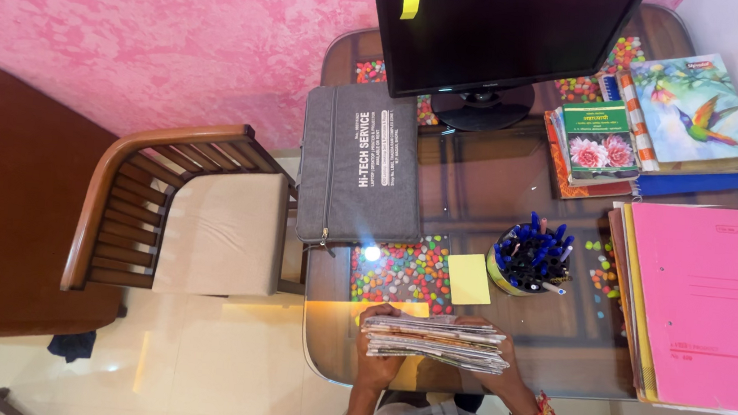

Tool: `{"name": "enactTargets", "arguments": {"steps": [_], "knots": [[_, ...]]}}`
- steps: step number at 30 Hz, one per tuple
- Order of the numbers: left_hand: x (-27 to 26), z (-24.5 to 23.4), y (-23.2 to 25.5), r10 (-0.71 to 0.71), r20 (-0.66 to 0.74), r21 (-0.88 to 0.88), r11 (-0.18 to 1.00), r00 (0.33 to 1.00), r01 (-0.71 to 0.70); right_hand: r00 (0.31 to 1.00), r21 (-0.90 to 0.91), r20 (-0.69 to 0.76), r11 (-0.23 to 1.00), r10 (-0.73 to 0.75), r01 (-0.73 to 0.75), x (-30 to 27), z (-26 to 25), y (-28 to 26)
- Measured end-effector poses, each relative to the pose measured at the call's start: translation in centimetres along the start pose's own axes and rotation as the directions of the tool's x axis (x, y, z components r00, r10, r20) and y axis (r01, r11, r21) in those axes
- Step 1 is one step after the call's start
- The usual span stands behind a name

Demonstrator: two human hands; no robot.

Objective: The person organizes a cluttered desk by sorting through files, folders, and books. They stack documents, arrange stationery, and place items in neat piles on the glass desk surface.

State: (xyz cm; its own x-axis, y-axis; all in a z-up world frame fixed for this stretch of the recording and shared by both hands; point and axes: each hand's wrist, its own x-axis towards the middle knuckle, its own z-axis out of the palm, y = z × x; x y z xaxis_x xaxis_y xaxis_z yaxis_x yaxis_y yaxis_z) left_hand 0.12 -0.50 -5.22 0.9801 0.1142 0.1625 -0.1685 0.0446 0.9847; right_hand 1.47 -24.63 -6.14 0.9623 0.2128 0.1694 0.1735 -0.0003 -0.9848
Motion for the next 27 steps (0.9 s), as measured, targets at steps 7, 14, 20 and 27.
{"name": "enactTargets", "arguments": {"steps": [7,14,20,27], "knots": [[-0.1,-0.4,-1.2,-0.046,0.033,0.014,0.999,0.998,0.045,0.989,0.102,0.042,0.984,0.141,-0.145,-0.2,0.1,0.4],[-1.6,-1.6,-4.0,-0.284,0.011,0.199,0.94,0.959,0.276,0.985,-0.109,0.032,0.981,0.168,-0.163,-0.3,0.3,2.5],[0.4,-1.6,-2.3,-0.342,-0.201,0.158,0.914,0.918,0.375,0.887,-0.241,-0.137,0.854,0.44,-0.461,3.1,3.6,-1.4],[9.1,-4.1,1.4,-0.486,-0.207,0.236,0.818,0.849,0.525,0.851,-0.371,-0.096,0.775,0.516,-0.512,10.9,5.8,-3.0]]}}
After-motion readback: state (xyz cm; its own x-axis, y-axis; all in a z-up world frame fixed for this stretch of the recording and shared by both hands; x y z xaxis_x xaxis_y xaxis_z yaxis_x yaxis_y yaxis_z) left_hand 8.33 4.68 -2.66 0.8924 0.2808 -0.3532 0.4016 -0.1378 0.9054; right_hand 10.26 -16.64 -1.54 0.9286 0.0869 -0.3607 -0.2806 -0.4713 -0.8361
